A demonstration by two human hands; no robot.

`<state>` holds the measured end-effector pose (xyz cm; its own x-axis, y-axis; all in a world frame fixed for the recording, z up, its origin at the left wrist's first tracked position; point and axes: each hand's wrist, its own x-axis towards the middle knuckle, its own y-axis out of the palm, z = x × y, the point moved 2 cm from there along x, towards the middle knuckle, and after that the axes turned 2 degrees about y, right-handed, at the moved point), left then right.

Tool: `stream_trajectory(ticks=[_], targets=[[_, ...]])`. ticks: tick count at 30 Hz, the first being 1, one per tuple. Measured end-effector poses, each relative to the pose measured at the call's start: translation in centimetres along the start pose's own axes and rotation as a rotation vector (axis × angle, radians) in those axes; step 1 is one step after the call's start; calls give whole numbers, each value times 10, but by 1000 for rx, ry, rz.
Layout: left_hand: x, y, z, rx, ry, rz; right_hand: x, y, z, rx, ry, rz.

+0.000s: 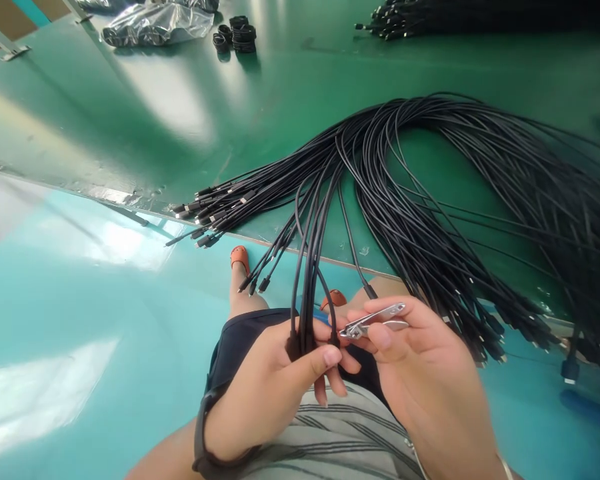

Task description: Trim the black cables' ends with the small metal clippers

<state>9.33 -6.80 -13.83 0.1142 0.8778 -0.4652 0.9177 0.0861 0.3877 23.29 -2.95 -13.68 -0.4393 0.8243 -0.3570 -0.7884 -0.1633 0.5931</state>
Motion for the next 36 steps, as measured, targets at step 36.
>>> stream_trajectory(ticks=[36], targets=[[-2,-8,6,-278,0,136,-2,1,-3,4,1,-8]])
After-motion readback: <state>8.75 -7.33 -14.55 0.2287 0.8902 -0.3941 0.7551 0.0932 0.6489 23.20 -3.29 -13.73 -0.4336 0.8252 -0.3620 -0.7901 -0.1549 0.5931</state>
